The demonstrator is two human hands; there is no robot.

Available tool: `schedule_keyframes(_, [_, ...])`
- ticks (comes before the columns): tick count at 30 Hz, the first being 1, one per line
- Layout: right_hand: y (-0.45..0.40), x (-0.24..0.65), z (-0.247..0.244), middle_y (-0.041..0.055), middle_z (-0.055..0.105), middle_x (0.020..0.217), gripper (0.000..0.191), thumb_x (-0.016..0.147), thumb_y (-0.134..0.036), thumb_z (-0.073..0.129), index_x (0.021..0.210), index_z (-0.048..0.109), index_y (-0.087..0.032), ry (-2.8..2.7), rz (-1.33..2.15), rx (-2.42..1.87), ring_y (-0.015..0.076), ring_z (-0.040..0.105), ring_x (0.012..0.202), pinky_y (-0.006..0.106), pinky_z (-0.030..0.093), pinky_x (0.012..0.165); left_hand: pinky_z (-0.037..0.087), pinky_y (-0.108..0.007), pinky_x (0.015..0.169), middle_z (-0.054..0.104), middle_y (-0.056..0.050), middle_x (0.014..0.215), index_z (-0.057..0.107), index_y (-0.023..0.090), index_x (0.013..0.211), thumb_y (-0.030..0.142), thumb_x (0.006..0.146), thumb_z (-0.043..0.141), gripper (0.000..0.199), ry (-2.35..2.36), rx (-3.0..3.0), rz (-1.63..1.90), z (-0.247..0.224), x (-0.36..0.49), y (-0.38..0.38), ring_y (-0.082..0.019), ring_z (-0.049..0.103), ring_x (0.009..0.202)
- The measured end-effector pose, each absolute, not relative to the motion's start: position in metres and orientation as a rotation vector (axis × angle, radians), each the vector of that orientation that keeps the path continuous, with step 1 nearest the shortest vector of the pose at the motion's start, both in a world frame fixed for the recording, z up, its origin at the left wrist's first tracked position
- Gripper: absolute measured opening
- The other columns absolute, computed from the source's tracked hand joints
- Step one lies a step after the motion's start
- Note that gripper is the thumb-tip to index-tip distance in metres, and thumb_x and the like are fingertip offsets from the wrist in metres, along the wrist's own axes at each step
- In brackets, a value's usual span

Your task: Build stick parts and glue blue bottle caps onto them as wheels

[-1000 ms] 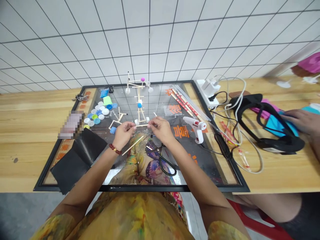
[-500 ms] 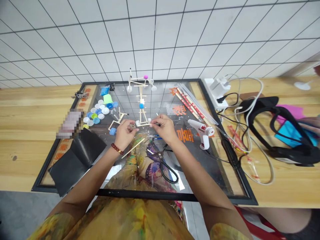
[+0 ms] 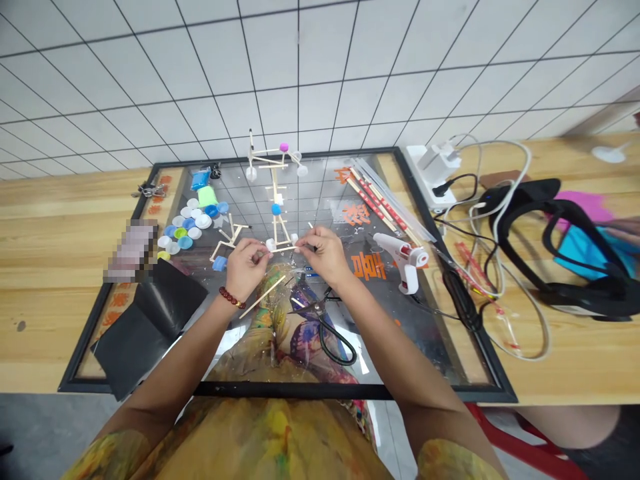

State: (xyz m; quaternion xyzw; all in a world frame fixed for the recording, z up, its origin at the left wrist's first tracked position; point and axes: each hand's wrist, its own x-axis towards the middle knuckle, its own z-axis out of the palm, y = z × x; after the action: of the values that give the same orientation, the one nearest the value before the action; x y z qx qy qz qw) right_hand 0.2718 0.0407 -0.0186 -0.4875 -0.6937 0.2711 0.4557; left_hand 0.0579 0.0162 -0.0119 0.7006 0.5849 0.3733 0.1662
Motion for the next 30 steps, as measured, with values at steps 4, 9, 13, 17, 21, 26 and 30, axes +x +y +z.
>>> schedule_keyframes(4, [0.040,0.271,-0.018,0.0017,0.065,0.078,0.006,0.077,-0.021,0.077,0.080,0.080,-0.024,-1.679,0.696,-1.213,0.0170,0.061,0.077,0.031,0.049,0.074,0.049,-0.028,0.064,0.067,-0.004,0.095,0.069,0.020,0.080,0.018,0.083,0.067,0.004,1.650,2.028,1.071,-0.014,0.058,0.016,-0.013,0.058,0.067])
schedule_keyframes(9, [0.039,0.270,-0.016,0.0016,0.066,0.079,0.005,0.077,-0.022,0.076,0.081,0.079,-0.024,-1.701,0.693,-1.238,0.0170,0.061,0.077,0.031,0.049,0.074,0.049,-0.027,0.064,0.067,-0.004,0.094,0.067,0.021,0.077,0.016,0.084,0.065,0.009,1.630,2.060,1.075,-0.015,0.059,0.016,-0.014,0.060,0.071])
schedule_keyframes(13, [0.042,0.277,-0.015,0.0029,0.069,0.086,0.017,0.074,-0.021,0.076,0.090,0.077,-0.022,-1.702,0.644,-1.339,0.0168,0.060,0.075,0.031,0.049,0.072,0.049,-0.027,0.065,0.067,-0.004,0.094,0.066,0.020,0.075,0.015,0.084,0.063,0.011,1.630,2.068,1.063,-0.013,0.058,0.015,-0.014,0.062,0.073])
schedule_keyframes(17, [0.048,0.285,-0.018,0.0032,0.071,0.087,0.012,0.073,-0.019,0.074,0.085,0.077,-0.022,-1.730,0.609,-1.506,0.0172,0.060,0.073,0.031,0.047,0.070,0.051,-0.028,0.070,0.068,-0.005,0.097,0.069,0.021,0.077,0.015,0.084,0.062,0.011,1.600,2.138,1.010,-0.012,0.055,0.013,-0.016,0.065,0.080])
schedule_keyframes(21, [0.048,0.287,-0.018,0.0033,0.073,0.086,0.012,0.076,-0.017,0.072,0.083,0.078,-0.024,-1.798,0.538,-1.613,0.0196,0.063,0.079,0.033,0.046,0.074,0.049,-0.028,0.068,0.067,-0.005,0.097,0.069,0.020,0.079,0.019,0.087,0.061,0.011,1.575,2.210,0.977,-0.011,0.053,0.012,-0.014,0.063,0.074])
schedule_keyframes(26, [0.046,0.284,-0.016,0.0041,0.075,0.092,0.012,0.076,-0.016,0.073,0.085,0.078,-0.024,-1.832,0.512,-1.593,0.0219,0.065,0.086,0.035,0.045,0.078,0.046,-0.026,0.063,0.066,-0.005,0.095,0.069,0.020,0.078,0.020,0.086,0.061,0.010,1.590,2.256,0.972,-0.010,0.055,0.015,-0.011,0.058,0.067])
schedule_keyframes(30, [0.042,0.283,-0.014,0.0035,0.074,0.092,0.026,0.074,-0.019,0.077,0.099,0.076,-0.022,-1.798,0.596,-1.504,0.0198,0.063,0.081,0.033,0.045,0.076,0.048,-0.026,0.065,0.064,-0.006,0.096,0.069,0.019,0.079,0.022,0.086,0.061,0.011,1.583,2.251,1.007,-0.006,0.057,0.014,-0.013,0.061,0.073])
